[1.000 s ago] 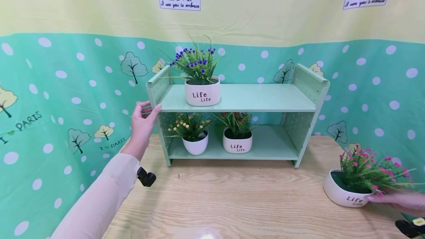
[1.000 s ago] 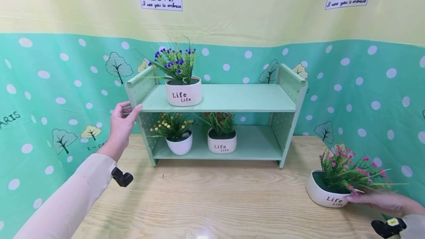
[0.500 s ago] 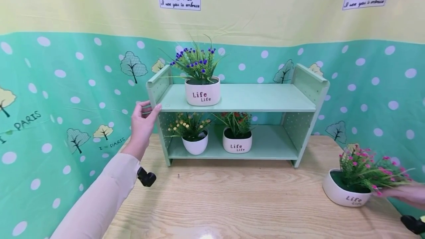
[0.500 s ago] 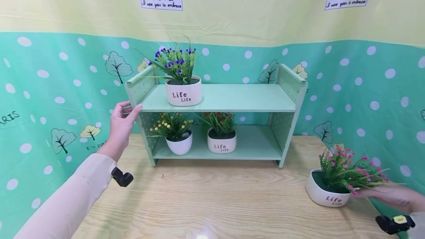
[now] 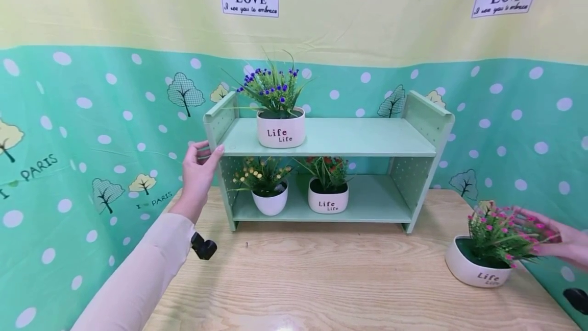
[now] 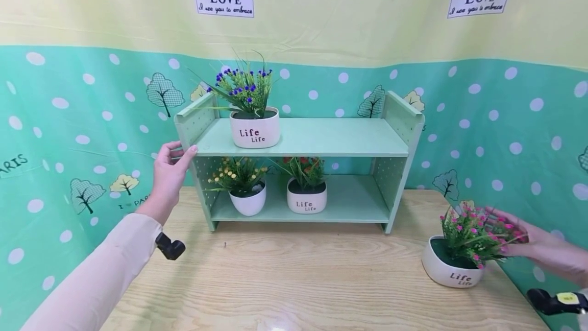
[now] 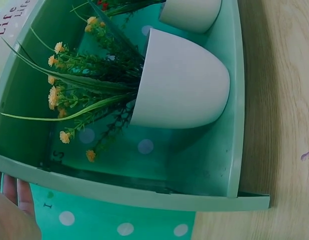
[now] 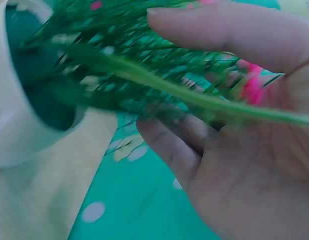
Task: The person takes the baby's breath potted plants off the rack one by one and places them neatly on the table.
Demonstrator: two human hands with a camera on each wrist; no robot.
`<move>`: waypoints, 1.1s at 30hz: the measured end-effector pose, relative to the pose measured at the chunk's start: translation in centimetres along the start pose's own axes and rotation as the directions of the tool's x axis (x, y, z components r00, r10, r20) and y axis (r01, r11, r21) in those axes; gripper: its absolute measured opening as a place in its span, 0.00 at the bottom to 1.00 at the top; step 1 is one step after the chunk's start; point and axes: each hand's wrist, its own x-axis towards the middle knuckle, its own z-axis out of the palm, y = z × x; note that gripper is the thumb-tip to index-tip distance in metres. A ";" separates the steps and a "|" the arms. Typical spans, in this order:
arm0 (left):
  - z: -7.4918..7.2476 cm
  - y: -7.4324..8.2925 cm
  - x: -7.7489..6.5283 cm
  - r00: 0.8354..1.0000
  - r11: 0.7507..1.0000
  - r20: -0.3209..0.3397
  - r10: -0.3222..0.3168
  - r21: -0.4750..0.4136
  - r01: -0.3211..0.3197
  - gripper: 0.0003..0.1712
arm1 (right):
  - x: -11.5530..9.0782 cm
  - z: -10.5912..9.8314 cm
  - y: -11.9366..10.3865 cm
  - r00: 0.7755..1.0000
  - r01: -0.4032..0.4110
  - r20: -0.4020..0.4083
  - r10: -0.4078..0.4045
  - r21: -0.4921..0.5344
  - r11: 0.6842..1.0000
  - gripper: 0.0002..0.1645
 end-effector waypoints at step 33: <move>0.1 0.1 -0.1 1.000 1.000 -0.013 -0.015 0.009 0.015 0.30 | 8.4 4.5 -14.9 0.989 -0.114 -0.132 0.060 -0.450 0.886 0.43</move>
